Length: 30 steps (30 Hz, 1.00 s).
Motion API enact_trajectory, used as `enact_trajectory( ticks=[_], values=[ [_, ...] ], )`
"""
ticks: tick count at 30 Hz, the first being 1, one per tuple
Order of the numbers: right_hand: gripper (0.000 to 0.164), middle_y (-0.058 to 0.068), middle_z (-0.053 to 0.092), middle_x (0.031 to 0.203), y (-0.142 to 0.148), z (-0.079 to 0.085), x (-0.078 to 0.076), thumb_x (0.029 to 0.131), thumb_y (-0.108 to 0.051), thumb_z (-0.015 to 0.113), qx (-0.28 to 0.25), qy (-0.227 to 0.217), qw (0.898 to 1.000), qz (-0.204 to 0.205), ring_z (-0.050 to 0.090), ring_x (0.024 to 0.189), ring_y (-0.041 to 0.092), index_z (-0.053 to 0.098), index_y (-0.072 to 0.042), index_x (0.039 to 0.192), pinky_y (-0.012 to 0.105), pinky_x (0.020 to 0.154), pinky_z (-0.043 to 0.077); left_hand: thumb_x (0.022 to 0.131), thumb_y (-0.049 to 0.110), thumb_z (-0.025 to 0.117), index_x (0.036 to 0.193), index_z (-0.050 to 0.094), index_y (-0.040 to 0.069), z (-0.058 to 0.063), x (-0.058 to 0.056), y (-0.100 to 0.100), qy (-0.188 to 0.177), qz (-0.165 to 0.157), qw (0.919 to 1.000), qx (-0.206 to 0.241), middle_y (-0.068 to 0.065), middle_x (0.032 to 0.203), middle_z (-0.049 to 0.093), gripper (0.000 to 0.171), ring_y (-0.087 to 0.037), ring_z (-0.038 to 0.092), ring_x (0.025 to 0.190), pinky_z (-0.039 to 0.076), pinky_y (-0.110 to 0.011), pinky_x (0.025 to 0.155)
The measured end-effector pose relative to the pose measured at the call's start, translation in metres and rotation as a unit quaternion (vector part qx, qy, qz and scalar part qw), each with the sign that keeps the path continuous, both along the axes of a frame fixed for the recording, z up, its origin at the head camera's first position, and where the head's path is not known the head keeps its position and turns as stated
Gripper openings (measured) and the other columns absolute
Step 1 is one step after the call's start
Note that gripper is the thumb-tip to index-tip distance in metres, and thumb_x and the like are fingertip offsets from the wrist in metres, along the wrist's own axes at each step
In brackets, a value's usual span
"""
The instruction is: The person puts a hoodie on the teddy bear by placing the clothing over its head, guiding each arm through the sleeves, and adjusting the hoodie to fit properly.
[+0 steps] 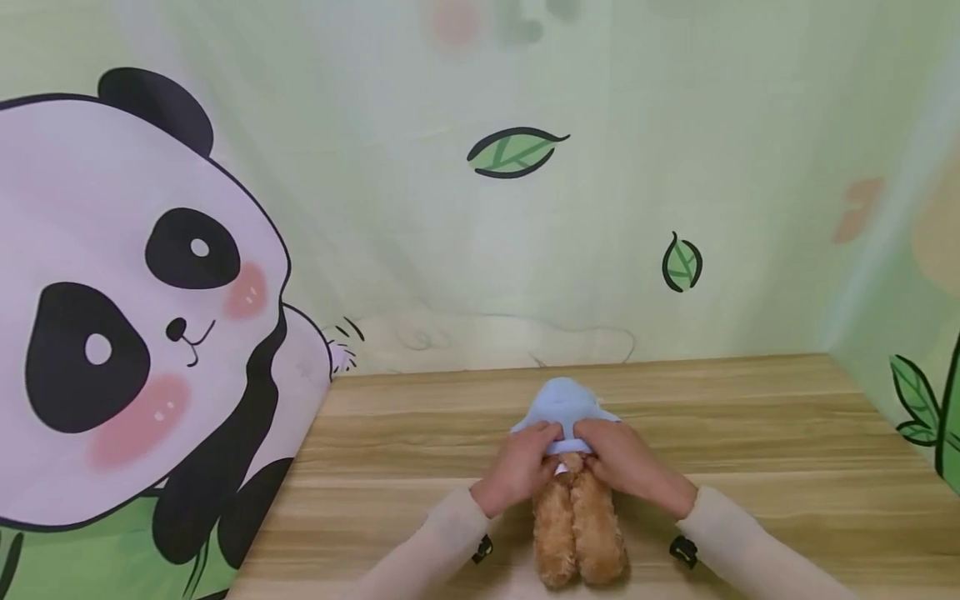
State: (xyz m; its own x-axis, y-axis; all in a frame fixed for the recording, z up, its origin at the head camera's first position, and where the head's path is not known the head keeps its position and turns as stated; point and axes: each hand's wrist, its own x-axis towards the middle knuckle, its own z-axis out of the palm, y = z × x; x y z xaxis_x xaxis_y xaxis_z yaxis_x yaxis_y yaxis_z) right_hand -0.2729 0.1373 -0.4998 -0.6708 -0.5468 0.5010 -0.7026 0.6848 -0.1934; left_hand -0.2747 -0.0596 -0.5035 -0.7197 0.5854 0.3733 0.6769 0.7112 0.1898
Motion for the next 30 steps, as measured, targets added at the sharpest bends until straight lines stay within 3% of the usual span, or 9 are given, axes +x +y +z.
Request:
enact_trajectory(
  ticks=[4,8,16,22,30],
  values=[
    [0.026,-0.002,0.058,0.074,-0.001,-0.004,0.0,0.071,0.001,0.071,0.009,0.04,0.999,-0.007,0.059,0.066,0.017,0.053,-0.015,0.08,0.032,0.057,0.045,0.087,0.02,0.07,0.093,0.057,0.017,-0.001,0.004,0.009,0.026,0.054,0.9981,-0.017,0.0,0.083,0.062,0.014,-0.017,0.064,0.078,0.051,-0.03,0.063],
    [0.025,-0.001,0.064,0.077,-0.003,-0.008,0.002,0.069,0.001,0.072,0.014,0.048,0.998,-0.027,0.064,0.069,0.02,0.06,-0.016,0.082,0.035,0.058,0.049,0.083,0.02,0.072,0.091,0.06,0.02,-0.002,0.007,0.018,0.034,0.096,0.9941,-0.037,0.001,0.082,0.066,0.015,-0.018,0.066,0.079,0.052,-0.035,0.061],
    [0.022,0.0,0.062,0.062,-0.01,-0.02,0.009,0.062,-0.003,0.071,0.049,0.069,0.992,-0.093,0.06,0.055,0.022,0.054,-0.017,0.064,0.04,0.048,0.046,0.074,0.015,0.074,0.078,0.064,0.022,-0.012,0.014,0.028,0.045,0.142,0.9863,-0.072,0.003,0.072,0.069,0.013,-0.02,0.067,0.066,0.05,-0.039,0.053],
    [0.024,-0.001,0.059,0.058,-0.013,-0.021,0.016,0.063,-0.003,0.072,0.063,0.078,0.989,-0.11,0.058,0.051,0.023,0.052,-0.016,0.06,0.04,0.045,0.044,0.07,0.011,0.072,0.07,0.058,0.02,-0.015,0.016,0.023,0.061,0.12,0.9884,-0.071,0.005,0.069,0.067,0.017,-0.017,0.065,0.065,0.05,-0.035,0.055],
    [0.022,-0.001,0.046,0.072,-0.007,-0.02,0.027,0.068,-0.001,0.069,0.048,0.107,0.99,-0.083,0.047,0.061,0.016,0.052,-0.014,0.071,0.026,0.047,0.032,0.083,0.025,0.073,0.079,0.056,0.019,-0.013,0.026,0.003,0.062,0.05,0.9963,-0.033,0.007,0.077,0.057,0.019,-0.007,0.056,0.07,0.044,-0.021,0.058]
  ],
)
